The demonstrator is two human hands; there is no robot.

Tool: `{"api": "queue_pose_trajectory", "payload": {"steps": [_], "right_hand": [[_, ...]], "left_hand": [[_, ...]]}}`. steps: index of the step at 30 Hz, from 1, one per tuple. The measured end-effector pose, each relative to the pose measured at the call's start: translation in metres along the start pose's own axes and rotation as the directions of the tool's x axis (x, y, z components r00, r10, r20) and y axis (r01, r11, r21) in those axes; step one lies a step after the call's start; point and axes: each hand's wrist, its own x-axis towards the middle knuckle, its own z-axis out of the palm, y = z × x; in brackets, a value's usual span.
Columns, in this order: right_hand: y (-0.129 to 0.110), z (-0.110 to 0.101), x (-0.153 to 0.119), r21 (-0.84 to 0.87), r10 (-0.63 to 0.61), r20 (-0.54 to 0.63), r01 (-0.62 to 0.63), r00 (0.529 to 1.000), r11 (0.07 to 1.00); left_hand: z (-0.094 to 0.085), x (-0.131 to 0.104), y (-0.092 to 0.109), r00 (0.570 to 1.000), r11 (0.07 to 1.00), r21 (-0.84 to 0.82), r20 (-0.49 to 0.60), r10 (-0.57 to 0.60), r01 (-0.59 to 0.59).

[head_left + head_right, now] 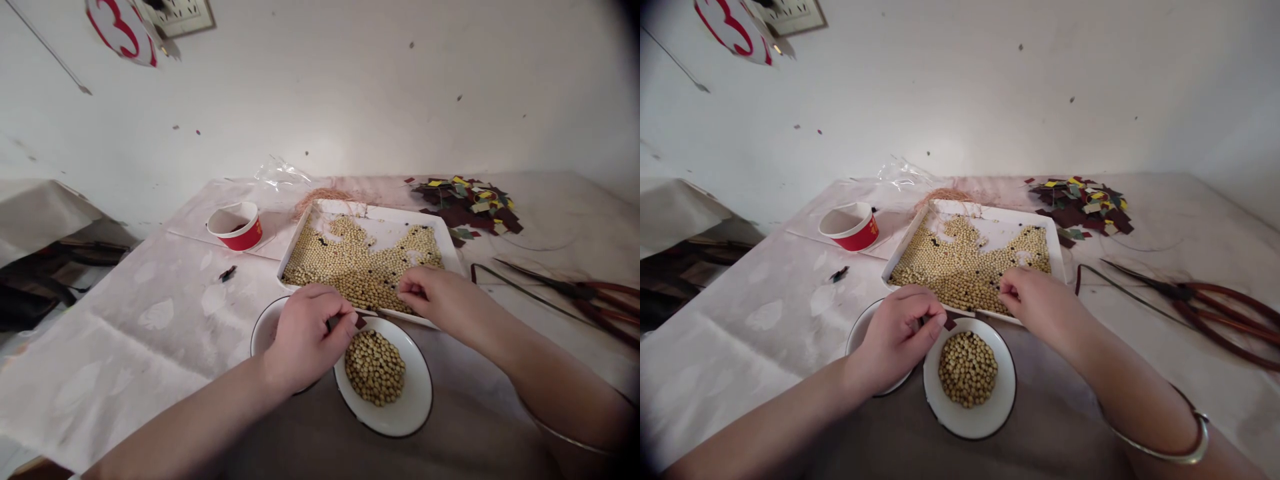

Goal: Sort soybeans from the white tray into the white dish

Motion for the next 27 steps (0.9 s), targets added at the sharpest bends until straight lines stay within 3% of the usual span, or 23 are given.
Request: {"api": "queue_pose_trajectory", "payload": {"steps": [5,10,16,27], "right_hand": [[-0.043,-0.01,-0.019,0.203,-0.179,-0.127,0.202,0.976,0.958],[-0.063,0.004,-0.03,0.116,-0.378,-0.199,0.405,0.904,0.907],[-0.061,0.013,-0.027,0.025,-0.411,-0.224,0.427,0.884,0.904],[-0.058,0.013,-0.027,0.056,-0.386,-0.223,0.407,0.895,0.912]], "left_hand": [[0.001,0.0,-0.001,1.0,1.0,0.008,0.001,-0.004,0.004],[0.001,-0.001,-0.002,1.0,1.0,0.016,-0.011,-0.002,0.002],[0.002,-0.001,-0.002,1.0,1.0,0.005,-0.019,0.002,-0.002],[0.003,0.0,-0.003,1.0,1.0,0.013,-0.025,-0.002,0.002]]}}
